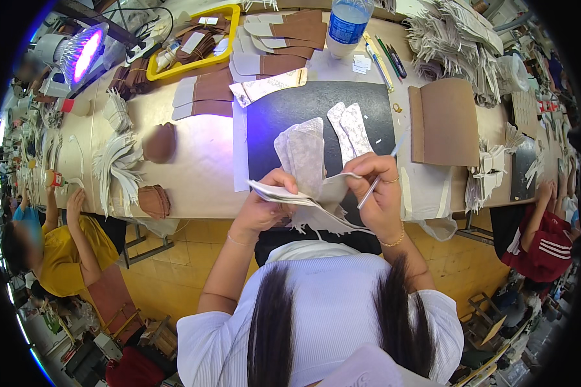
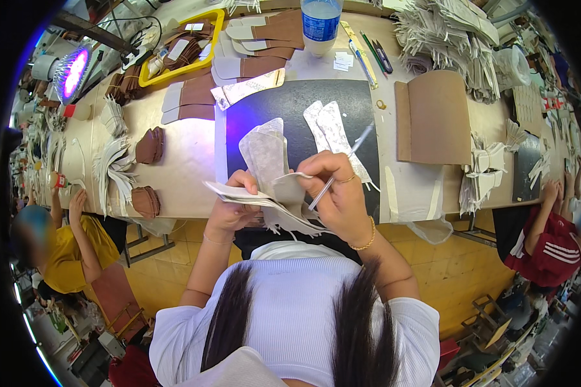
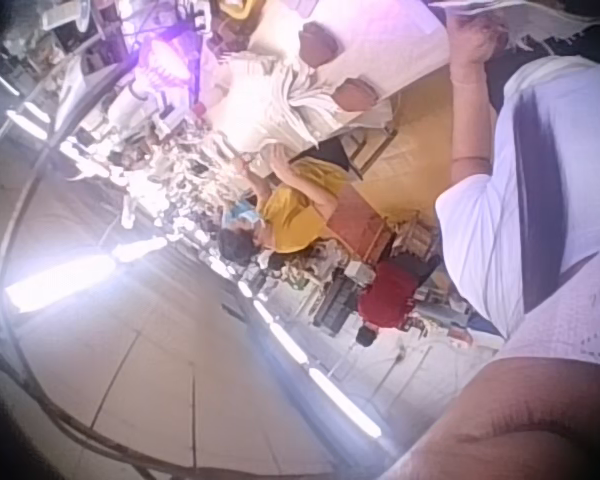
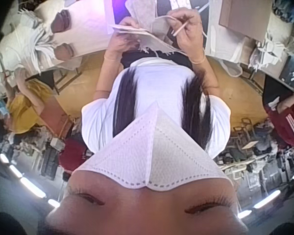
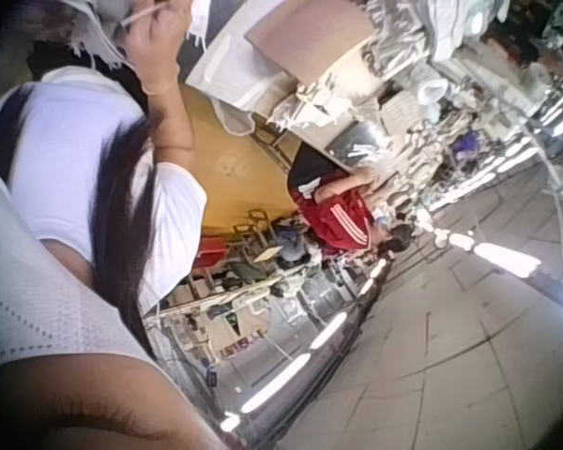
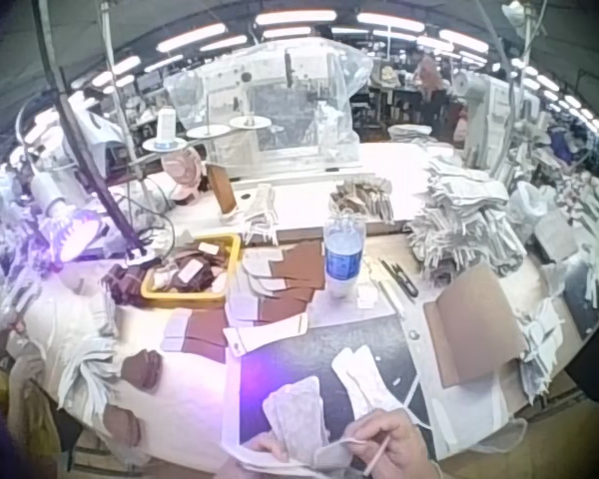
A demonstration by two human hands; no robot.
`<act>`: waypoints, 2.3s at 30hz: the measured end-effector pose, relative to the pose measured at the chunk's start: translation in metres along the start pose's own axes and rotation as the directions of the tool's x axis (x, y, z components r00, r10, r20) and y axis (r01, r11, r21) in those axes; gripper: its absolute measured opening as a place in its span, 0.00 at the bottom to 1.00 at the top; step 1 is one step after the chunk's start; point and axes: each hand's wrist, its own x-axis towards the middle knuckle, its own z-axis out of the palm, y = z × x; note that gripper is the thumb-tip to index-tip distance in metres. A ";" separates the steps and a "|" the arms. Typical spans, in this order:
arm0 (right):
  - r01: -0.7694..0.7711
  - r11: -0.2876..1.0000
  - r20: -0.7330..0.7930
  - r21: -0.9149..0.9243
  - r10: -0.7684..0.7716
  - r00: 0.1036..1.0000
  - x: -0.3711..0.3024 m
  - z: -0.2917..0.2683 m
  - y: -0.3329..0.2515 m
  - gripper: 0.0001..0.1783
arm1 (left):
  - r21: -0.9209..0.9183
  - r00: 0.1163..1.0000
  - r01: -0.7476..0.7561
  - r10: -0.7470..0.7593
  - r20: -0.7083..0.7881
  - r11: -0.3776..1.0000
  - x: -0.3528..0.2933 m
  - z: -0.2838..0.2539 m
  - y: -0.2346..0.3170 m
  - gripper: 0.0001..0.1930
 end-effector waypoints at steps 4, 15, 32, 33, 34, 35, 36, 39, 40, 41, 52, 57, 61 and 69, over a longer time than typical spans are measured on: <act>0.064 0.998 -0.186 0.007 -0.062 0.981 -0.001 -0.006 -0.010 0.10 | -0.126 0.993 -0.080 0.067 -0.101 0.989 0.017 0.033 0.012 0.15; -0.220 0.732 -0.181 -0.644 0.134 0.974 0.059 -0.062 0.009 0.18 | 0.475 0.977 0.066 0.041 -0.210 0.878 0.003 0.021 0.018 0.21; 0.375 0.598 0.249 -0.708 -0.285 0.926 0.020 0.005 -0.020 0.22 | 0.768 0.863 -0.358 0.503 0.054 0.531 0.012 0.032 0.002 0.35; 0.360 0.628 0.251 -0.690 -0.259 0.933 0.017 0.006 -0.018 0.22 | 0.790 0.872 -0.358 0.481 0.092 0.498 0.012 0.030 0.004 0.35; 0.344 0.657 0.254 -0.671 -0.232 0.939 0.016 0.008 -0.017 0.21 | 0.809 0.880 -0.360 0.457 0.129 0.464 0.012 0.029 0.007 0.35; 0.323 0.675 0.227 -0.663 -0.229 0.947 0.014 0.009 -0.018 0.22 | 0.823 0.881 -0.358 0.450 0.143 0.440 0.012 0.029 0.009 0.35; 0.319 0.694 0.214 -0.646 -0.236 0.948 0.012 0.010 -0.018 0.21 | 0.835 0.883 -0.359 0.441 0.159 0.416 0.012 0.029 0.010 0.35; 0.354 0.728 0.204 -0.587 -0.290 0.935 0.010 0.011 -0.017 0.20 | 0.846 0.880 -0.332 0.460 0.118 0.417 0.011 0.029 0.008 0.37; 0.394 0.724 0.218 -0.566 -0.329 0.919 0.009 0.009 -0.015 0.20 | 0.842 0.883 -0.309 0.462 0.082 0.442 0.007 0.025 0.003 0.38; 0.431 0.717 0.230 -0.548 -0.367 0.901 0.008 0.007 -0.014 0.19 | 0.834 0.886 -0.289 0.462 0.047 0.469 0.008 0.026 0.002 0.38; 0.287 0.698 0.160 -0.656 -0.243 0.957 0.032 0.002 -0.020 0.19 | 0.854 0.909 -0.299 0.398 0.119 0.426 0.016 0.051 0.028 0.23; 0.261 0.730 0.160 -0.632 -0.206 0.965 0.028 0.008 -0.016 0.17 | 0.831 0.865 -0.357 0.487 0.121 0.427 0.014 0.046 0.019 0.31; 0.318 0.763 0.272 -0.562 -0.193 0.943 0.023 0.003 -0.024 0.15 | 0.683 0.860 -0.386 0.509 0.024 0.620 0.005 0.036 -0.002 0.40; 0.233 0.816 0.137 -0.530 -0.189 0.972 0.038 -0.003 -0.015 0.26 | 0.792 0.921 -0.295 0.380 0.086 0.535 0.015 0.051 0.029 0.19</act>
